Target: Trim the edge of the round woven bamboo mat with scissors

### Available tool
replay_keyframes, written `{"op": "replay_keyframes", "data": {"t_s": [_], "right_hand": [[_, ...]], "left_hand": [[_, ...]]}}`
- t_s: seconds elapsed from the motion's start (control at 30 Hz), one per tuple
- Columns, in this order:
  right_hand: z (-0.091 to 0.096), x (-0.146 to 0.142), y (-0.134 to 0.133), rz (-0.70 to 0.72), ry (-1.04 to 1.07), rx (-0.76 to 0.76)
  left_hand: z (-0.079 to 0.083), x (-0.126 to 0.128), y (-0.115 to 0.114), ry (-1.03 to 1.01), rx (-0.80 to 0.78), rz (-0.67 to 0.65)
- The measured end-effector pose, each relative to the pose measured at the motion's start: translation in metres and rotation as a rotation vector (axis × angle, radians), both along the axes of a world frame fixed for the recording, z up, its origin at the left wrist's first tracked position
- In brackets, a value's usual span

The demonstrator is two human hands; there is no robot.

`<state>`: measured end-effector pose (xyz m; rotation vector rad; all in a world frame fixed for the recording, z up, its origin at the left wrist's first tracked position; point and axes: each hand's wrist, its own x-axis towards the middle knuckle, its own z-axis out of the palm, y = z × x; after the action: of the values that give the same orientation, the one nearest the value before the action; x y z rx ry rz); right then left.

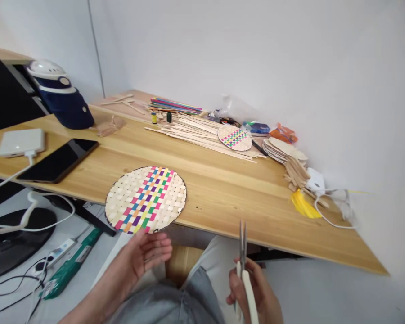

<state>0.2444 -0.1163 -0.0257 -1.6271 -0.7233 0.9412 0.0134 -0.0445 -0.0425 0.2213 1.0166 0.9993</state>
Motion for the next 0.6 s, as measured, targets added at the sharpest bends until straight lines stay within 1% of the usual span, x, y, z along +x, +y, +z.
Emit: {"op": "replay_keyframes", "data": {"t_s": [0.1, 0.2, 0.27, 0.33, 0.4, 0.5, 0.6], "right_hand": [[-0.012, -0.001, 0.006, 0.14, 0.066, 0.014], [-0.024, -0.003, 0.012, 0.306, 0.082, -0.003], [-0.03, -0.011, 0.012, 0.308, 0.055, 0.016], [-0.034, -0.02, 0.01, 0.253, 0.031, 0.035], [-0.034, -0.027, 0.006, 0.243, 0.041, 0.016], [-0.029, -0.029, 0.002, 0.282, 0.054, -0.04], [-0.02, -0.025, 0.0, 0.307, 0.01, -0.08]], "left_hand": [[0.018, -0.007, 0.011, 0.111, -0.012, 0.165], [0.023, 0.0, 0.011, 0.162, -0.01, 0.21], [0.02, 0.007, 0.001, 0.163, -0.029, 0.189], [0.014, 0.012, -0.015, 0.156, -0.081, 0.131], [0.008, 0.014, -0.032, 0.148, -0.136, 0.072], [0.004, 0.016, -0.047, 0.15, -0.146, 0.024], [0.006, 0.019, -0.05, 0.135, -0.115, 0.017]]}}
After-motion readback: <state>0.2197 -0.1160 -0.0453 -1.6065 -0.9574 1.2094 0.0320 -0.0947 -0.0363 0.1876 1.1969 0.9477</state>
